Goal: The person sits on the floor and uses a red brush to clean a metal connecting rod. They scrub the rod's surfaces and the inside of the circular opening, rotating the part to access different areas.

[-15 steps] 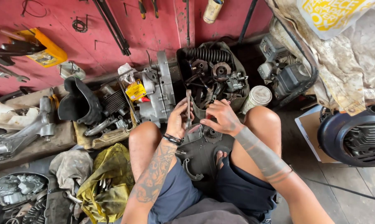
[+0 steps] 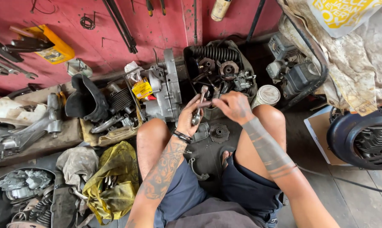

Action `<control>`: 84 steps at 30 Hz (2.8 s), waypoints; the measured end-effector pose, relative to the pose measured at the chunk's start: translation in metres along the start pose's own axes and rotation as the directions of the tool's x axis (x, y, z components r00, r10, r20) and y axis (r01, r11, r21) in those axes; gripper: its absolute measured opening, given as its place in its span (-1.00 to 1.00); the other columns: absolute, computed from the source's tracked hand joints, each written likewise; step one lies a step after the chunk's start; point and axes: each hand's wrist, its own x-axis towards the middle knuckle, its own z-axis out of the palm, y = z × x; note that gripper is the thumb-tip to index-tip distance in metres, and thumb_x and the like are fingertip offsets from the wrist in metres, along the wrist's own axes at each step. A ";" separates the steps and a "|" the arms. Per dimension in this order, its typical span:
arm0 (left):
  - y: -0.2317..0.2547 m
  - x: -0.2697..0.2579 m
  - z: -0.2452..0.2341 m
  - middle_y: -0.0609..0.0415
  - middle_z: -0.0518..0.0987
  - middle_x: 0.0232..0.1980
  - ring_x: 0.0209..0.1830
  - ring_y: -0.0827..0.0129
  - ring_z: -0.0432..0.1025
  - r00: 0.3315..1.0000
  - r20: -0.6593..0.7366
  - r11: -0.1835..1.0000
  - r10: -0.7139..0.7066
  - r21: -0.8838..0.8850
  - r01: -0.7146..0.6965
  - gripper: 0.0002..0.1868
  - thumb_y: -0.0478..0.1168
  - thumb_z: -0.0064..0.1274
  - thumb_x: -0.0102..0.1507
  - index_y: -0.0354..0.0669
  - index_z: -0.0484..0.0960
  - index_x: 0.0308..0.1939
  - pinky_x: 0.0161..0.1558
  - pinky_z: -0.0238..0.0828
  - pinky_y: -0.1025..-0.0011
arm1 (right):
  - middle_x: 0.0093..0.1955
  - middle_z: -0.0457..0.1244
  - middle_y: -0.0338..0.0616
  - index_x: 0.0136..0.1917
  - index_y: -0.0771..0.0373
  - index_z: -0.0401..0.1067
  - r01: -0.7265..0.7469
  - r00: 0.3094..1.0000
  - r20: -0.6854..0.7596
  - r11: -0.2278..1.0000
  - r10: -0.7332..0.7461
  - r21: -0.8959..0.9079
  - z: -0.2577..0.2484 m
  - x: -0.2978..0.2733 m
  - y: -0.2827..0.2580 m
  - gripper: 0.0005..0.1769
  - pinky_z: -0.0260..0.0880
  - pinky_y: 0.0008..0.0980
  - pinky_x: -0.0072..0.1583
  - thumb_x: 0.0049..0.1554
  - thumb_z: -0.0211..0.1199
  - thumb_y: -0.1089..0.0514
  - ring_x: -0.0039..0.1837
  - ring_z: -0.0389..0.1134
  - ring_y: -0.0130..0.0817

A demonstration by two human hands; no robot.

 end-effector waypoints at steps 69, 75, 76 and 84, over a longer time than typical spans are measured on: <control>0.004 0.007 -0.012 -0.07 0.66 -0.16 -0.56 0.38 0.46 0.998 -0.063 0.999 0.027 0.040 -0.025 -0.65 -0.29 0.15 0.24 -0.13 0.64 0.12 -0.58 0.37 0.57 | -0.51 0.13 -0.22 -0.49 0.03 0.23 0.245 0.960 -0.116 0.965 -0.255 -0.094 0.016 0.013 -0.016 -0.40 0.26 -0.15 -0.16 0.22 0.18 -0.31 -0.33 0.28 -0.14; 0.001 0.010 -0.018 -0.05 0.68 -0.18 -0.59 0.44 0.42 0.998 -0.058 0.998 0.002 0.070 0.002 -0.67 -0.25 0.12 0.25 -0.07 0.65 0.11 -0.60 0.35 0.64 | -0.51 0.14 -0.24 -0.48 0.04 0.23 0.240 0.968 -0.078 0.971 -0.240 -0.008 0.020 0.006 -0.021 -0.36 0.24 -0.19 -0.17 0.24 0.14 -0.37 -0.35 0.26 -0.15; 0.005 0.006 -0.013 -0.05 0.68 -0.18 -0.59 0.44 0.42 0.998 -0.059 0.998 0.004 0.066 0.000 -0.67 -0.25 0.12 0.25 -0.07 0.65 0.11 -0.60 0.35 0.64 | -0.51 0.14 -0.24 -0.48 0.04 0.23 0.243 0.967 -0.076 0.970 -0.243 -0.009 0.017 0.010 -0.020 -0.36 0.24 -0.19 -0.17 0.24 0.14 -0.37 -0.35 0.26 -0.15; 0.020 -0.019 0.006 0.04 0.62 -0.27 -0.58 0.40 0.45 0.998 -0.058 0.999 -0.039 0.018 0.040 -0.67 -0.20 0.05 0.28 -0.05 0.65 0.13 -0.56 0.39 0.58 | -0.51 0.13 -0.23 -0.50 0.04 0.26 0.220 0.972 -0.075 0.973 -0.224 -0.065 0.014 0.010 -0.020 -0.39 0.24 -0.15 -0.13 0.20 0.21 -0.33 -0.31 0.28 -0.15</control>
